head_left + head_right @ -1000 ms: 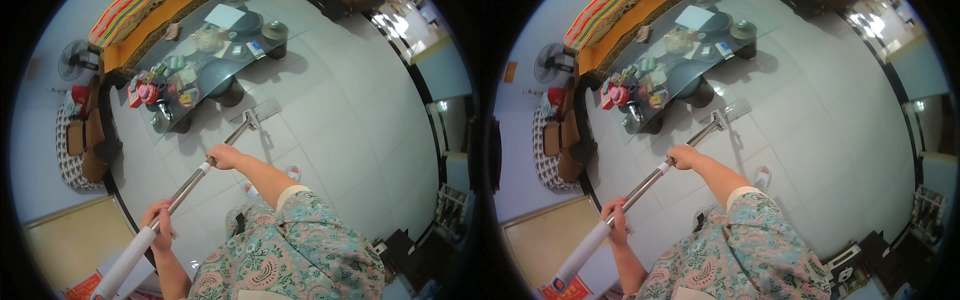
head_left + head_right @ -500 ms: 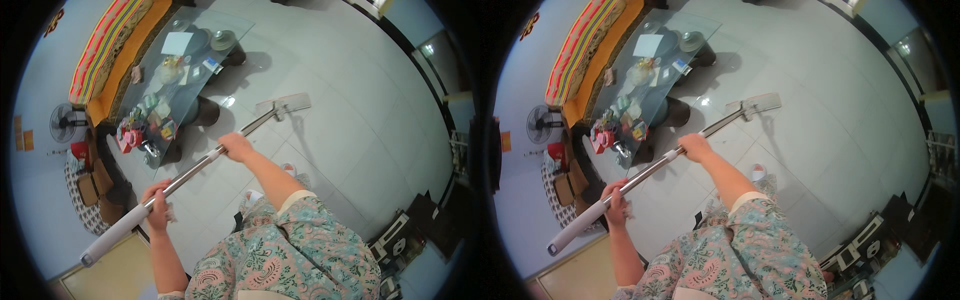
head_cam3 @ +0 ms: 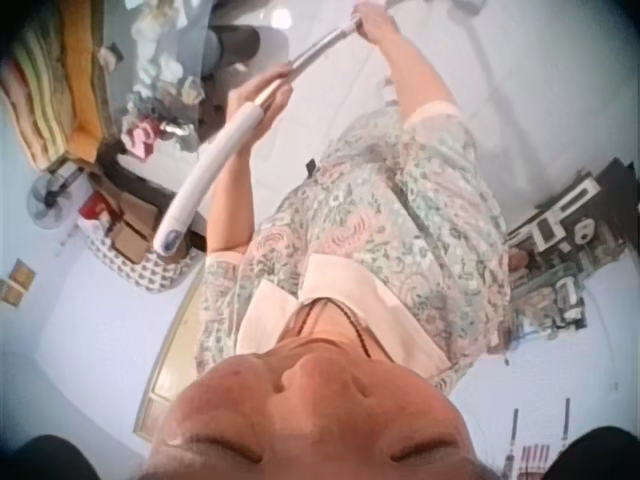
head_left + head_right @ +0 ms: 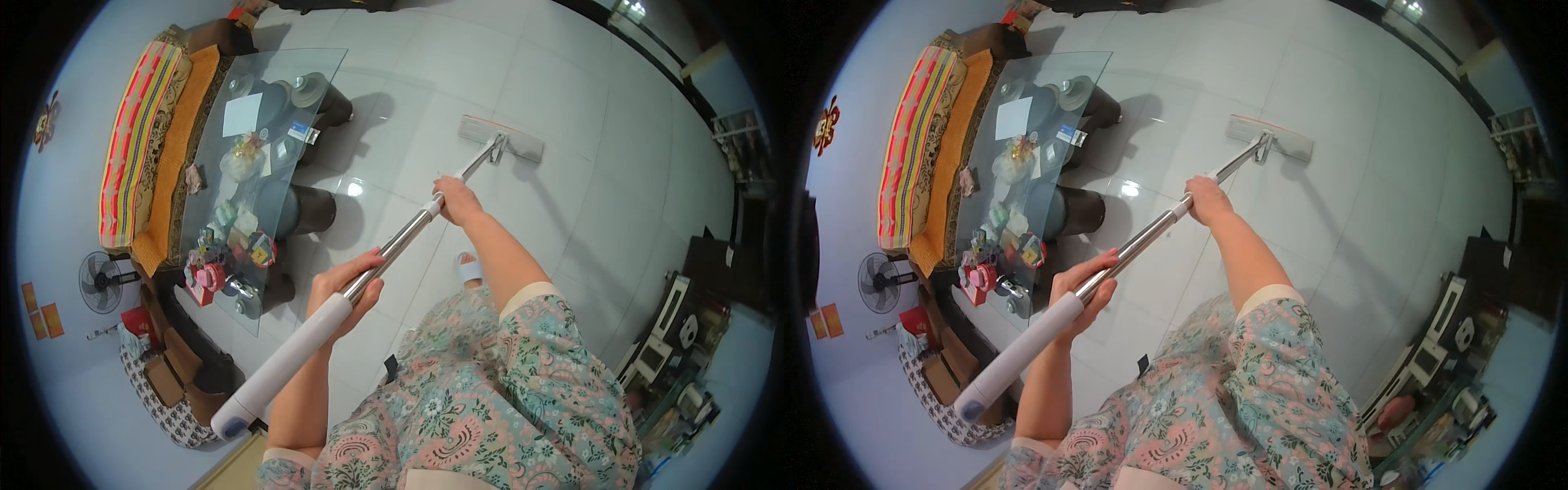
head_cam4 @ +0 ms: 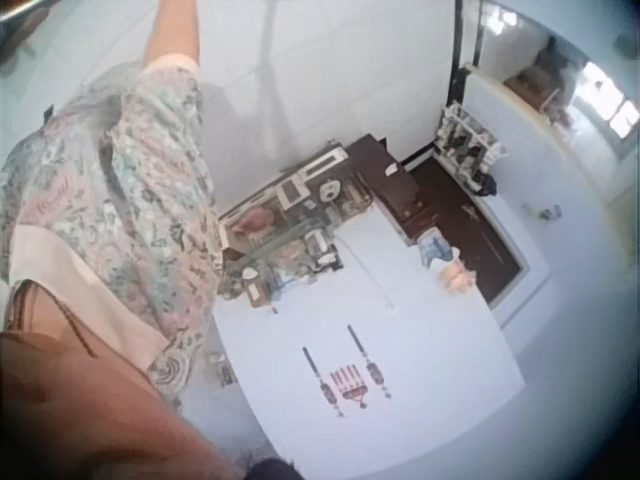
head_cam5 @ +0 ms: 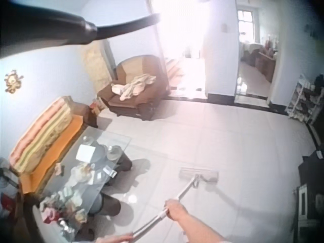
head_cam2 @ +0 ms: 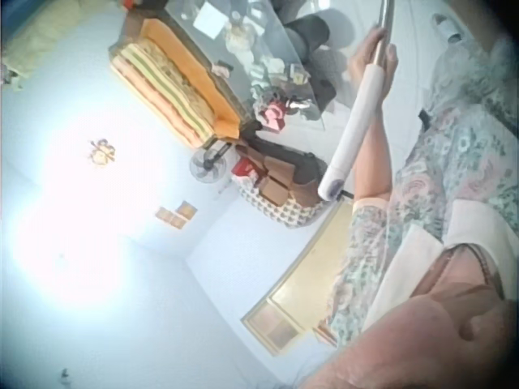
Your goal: The person mops the tiled floor in a living room and bathroom using a flat mop. They move the mop back and forth across the floor, navigating around furniture and appliances. The person briefly enters the bathroom to rinse the mop head in a bucket of water before returning to the living room to continue cleaning.
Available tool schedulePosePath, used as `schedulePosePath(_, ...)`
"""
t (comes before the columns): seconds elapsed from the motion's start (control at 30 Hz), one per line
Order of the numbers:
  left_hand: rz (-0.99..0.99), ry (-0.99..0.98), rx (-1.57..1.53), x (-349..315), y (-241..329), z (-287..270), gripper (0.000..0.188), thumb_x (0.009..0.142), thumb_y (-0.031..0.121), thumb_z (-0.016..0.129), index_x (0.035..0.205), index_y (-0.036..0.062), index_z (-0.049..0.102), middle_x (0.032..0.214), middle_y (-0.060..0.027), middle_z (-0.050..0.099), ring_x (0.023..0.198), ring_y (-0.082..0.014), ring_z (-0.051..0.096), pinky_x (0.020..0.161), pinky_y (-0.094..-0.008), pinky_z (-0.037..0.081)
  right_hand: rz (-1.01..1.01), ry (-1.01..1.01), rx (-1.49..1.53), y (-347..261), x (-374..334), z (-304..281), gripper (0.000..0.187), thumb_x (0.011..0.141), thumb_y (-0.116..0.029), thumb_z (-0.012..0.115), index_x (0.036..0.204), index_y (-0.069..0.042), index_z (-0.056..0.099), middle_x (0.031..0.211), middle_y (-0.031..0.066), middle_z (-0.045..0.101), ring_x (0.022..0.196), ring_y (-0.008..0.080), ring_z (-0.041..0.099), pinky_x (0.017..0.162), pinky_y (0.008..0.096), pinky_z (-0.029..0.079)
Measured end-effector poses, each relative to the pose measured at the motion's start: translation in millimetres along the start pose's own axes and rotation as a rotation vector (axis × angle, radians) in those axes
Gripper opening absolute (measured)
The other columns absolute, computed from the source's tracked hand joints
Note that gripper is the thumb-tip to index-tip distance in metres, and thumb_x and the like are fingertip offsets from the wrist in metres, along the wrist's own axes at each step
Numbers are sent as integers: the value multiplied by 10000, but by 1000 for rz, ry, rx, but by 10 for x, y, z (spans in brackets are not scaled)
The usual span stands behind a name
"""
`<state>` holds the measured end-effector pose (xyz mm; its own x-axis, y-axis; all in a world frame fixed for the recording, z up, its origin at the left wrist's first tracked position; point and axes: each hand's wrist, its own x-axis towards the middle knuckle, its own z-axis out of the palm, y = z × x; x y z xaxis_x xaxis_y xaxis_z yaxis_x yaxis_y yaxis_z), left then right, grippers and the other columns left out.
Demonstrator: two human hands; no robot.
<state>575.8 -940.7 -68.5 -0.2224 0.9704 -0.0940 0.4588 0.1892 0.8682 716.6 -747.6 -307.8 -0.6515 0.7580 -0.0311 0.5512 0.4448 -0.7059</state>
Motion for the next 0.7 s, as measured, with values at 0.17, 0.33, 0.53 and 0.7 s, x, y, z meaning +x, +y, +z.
schedulePosePath(0.17,-13,-121,160,-1099,-103,-587,303,733,86,662,1023,3,631,1083,-192,629,869,-193,647,780,-284,487,-43,-150,6,-714,-683,730,153,681,-91,649,821,-86,589,915,108,569,951,304,522,835,379,460)
schedulePosePath(0.33,-83,-190,276,-2484,-6,-1288,300,703,99,660,992,22,638,1027,-210,639,860,-269,663,756,-302,506,-118,-162,146,-1882,-1696,1534,165,663,-93,658,814,-87,592,920,126,568,913,338,510,804,404,454)
schedulePosePath(0.53,-178,-136,393,-3742,339,-1924,287,643,73,687,930,62,673,1017,-185,649,738,-261,681,664,-289,544,-255,-419,220,-3125,-2608,2229,177,646,-114,687,796,-75,601,856,139,603,875,343,559,780,407,463)
schedulePosePath(0.7,-113,118,212,-4378,282,-1954,202,656,43,633,856,25,661,924,-183,672,605,-163,634,549,-244,502,-304,-789,225,-3626,-2799,2351,157,676,-207,669,742,-78,611,844,128,646,867,333,586,767,420,461)
